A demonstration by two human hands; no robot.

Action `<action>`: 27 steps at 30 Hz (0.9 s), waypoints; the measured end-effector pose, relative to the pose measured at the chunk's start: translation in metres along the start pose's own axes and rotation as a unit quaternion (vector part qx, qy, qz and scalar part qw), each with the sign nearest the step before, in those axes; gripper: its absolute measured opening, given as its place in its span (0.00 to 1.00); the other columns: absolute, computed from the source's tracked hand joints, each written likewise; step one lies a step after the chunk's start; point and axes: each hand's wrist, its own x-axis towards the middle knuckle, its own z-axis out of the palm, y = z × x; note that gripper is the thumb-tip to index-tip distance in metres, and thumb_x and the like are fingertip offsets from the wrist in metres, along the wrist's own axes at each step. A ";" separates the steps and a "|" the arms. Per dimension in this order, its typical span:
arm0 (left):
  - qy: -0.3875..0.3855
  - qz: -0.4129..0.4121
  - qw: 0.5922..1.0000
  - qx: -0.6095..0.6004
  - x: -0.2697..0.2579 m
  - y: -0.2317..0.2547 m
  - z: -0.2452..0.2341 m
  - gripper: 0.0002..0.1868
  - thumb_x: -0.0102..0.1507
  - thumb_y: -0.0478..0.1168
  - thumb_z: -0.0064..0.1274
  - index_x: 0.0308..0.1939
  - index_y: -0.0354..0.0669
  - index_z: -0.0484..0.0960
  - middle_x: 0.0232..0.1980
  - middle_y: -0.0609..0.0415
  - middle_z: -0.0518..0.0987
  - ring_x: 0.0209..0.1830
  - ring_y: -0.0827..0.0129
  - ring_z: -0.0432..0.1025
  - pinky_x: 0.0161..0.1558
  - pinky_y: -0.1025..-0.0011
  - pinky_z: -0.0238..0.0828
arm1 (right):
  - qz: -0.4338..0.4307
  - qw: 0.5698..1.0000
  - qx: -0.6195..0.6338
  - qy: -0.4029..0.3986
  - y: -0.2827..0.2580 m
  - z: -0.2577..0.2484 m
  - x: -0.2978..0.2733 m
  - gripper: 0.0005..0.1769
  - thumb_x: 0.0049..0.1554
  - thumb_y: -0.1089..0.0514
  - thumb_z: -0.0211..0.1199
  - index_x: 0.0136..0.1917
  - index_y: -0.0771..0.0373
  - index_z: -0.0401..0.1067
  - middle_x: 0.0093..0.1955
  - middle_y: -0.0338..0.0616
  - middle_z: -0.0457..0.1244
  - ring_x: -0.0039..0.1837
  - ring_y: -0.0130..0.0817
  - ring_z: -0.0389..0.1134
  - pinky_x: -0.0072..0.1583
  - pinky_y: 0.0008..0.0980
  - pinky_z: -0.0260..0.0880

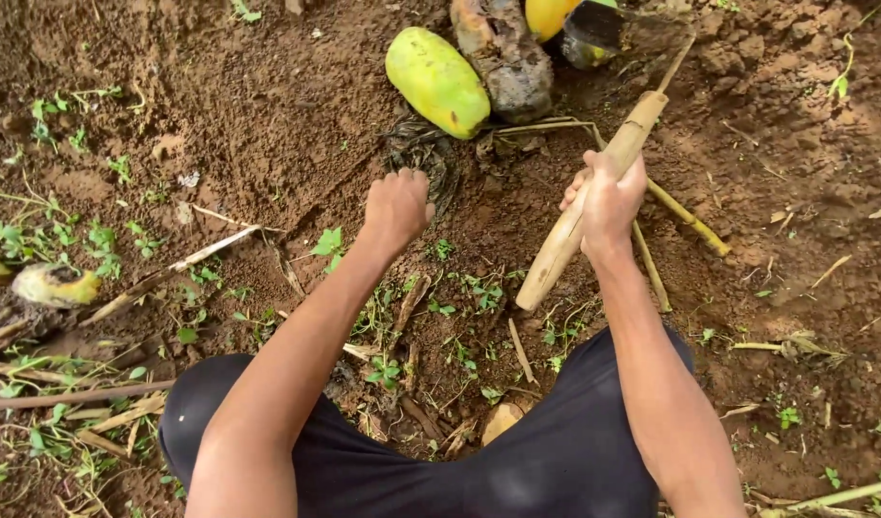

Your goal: Picking up papayas from the ground and organizing them into a pile while clearing debris with a wooden stick.

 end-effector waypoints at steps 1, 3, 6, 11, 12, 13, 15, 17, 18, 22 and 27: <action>-0.001 0.003 1.000 0.003 0.003 -0.002 0.007 0.27 0.66 0.51 0.57 0.60 0.33 0.78 0.50 0.38 0.81 0.50 0.51 0.79 0.54 0.54 0.77 | 0.001 1.000 0.003 0.004 0.000 -0.005 -0.001 0.13 0.59 0.58 0.53 0.57 0.60 0.63 0.27 0.35 0.58 0.27 0.25 0.64 0.28 0.25 0.72; -0.012 -0.036 0.999 -0.003 0.008 -0.007 0.020 0.28 0.66 0.54 0.55 0.59 0.33 0.78 0.49 0.38 0.81 0.48 0.52 0.79 0.54 0.53 0.78 | -0.089 0.989 -0.109 -0.040 0.002 -0.012 -0.004 0.14 0.61 0.61 0.52 0.60 0.67 0.63 0.29 0.39 0.60 0.28 0.27 0.64 0.28 0.25 0.72; 0.029 -0.100 0.989 -0.108 0.010 -0.012 0.004 0.24 0.68 0.50 0.53 0.56 0.32 0.78 0.46 0.37 0.81 0.46 0.51 0.79 0.51 0.52 0.79 | -0.116 0.965 -0.216 -0.092 0.007 -0.018 -0.013 0.11 0.62 0.61 0.52 0.57 0.69 0.64 0.30 0.46 0.59 0.28 0.34 0.63 0.28 0.32 0.69; 0.141 -0.178 0.904 -0.362 0.034 -0.008 -0.002 0.21 0.68 0.45 0.53 0.57 0.29 0.78 0.48 0.35 0.81 0.49 0.48 0.80 0.50 0.50 0.79 | -0.141 0.959 -0.225 -0.103 -0.011 0.003 -0.035 0.18 0.64 0.60 0.53 0.61 0.77 0.62 0.29 0.44 0.57 0.26 0.29 0.59 0.27 0.29 0.65; 0.160 -0.206 0.858 -0.442 0.048 -0.012 0.007 0.22 0.68 0.46 0.54 0.59 0.32 0.78 0.50 0.39 0.82 0.51 0.52 0.80 0.51 0.53 0.79 | -0.155 0.959 -0.212 -0.102 -0.010 0.008 -0.036 0.23 0.64 0.60 0.52 0.64 0.83 0.59 0.27 0.42 0.56 0.24 0.26 0.57 0.26 0.27 0.64; 0.162 -0.207 0.858 -0.441 0.047 -0.009 -0.002 0.22 0.68 0.46 0.54 0.59 0.32 0.78 0.50 0.39 0.82 0.51 0.52 0.80 0.51 0.53 0.79 | -0.156 0.959 -0.211 -0.103 -0.003 0.009 -0.032 0.23 0.64 0.60 0.52 0.64 0.83 0.59 0.27 0.42 0.56 0.24 0.26 0.57 0.26 0.27 0.64; 0.171 -0.201 0.812 -0.520 0.045 -0.003 -0.019 0.29 0.69 0.49 0.53 0.67 0.31 0.71 0.57 0.38 0.79 0.59 0.53 0.76 0.59 0.54 0.76 | -0.217 0.934 -0.247 -0.140 0.011 0.010 -0.026 0.11 0.63 0.63 0.52 0.57 0.73 0.62 0.27 0.45 0.57 0.23 0.32 0.58 0.26 0.30 0.65; 0.173 -0.212 0.798 -0.536 0.046 -0.002 -0.029 0.32 0.69 0.51 0.54 0.68 0.30 0.69 0.60 0.37 0.77 0.62 0.52 0.74 0.62 0.52 0.74 | -0.222 0.935 -0.243 -0.133 0.007 0.016 -0.029 0.10 0.64 0.64 0.53 0.56 0.73 0.63 0.27 0.46 0.58 0.23 0.33 0.59 0.26 0.30 0.66; 0.174 -0.223 0.784 -0.553 0.047 -0.001 -0.034 0.35 0.69 0.54 0.54 0.69 0.29 0.66 0.63 0.35 0.75 0.65 0.50 0.72 0.65 0.51 0.73 | -0.226 0.935 -0.241 -0.127 0.005 0.018 -0.030 0.10 0.64 0.64 0.53 0.56 0.73 0.63 0.27 0.47 0.58 0.22 0.33 0.59 0.26 0.30 0.66; 0.171 -0.243 0.755 -0.584 0.066 0.004 -0.031 0.42 0.68 0.58 0.55 0.71 0.27 0.62 0.66 0.34 0.72 0.67 0.51 0.71 0.68 0.49 0.69 | -0.236 0.938 -0.242 -0.074 0.005 0.003 -0.026 0.11 0.65 0.60 0.52 0.55 0.72 0.61 0.28 0.44 0.57 0.24 0.31 0.59 0.27 0.28 0.64; 0.183 -0.260 0.732 -0.603 0.072 0.011 -0.039 0.40 0.65 0.53 0.62 0.69 0.26 0.66 0.58 0.37 0.77 0.59 0.51 0.77 0.61 0.52 0.76 | -0.168 0.935 -0.305 -0.067 0.001 -0.031 -0.022 0.05 0.63 0.65 0.54 0.53 0.68 0.62 0.28 0.40 0.56 0.23 0.28 0.55 0.29 0.28 0.60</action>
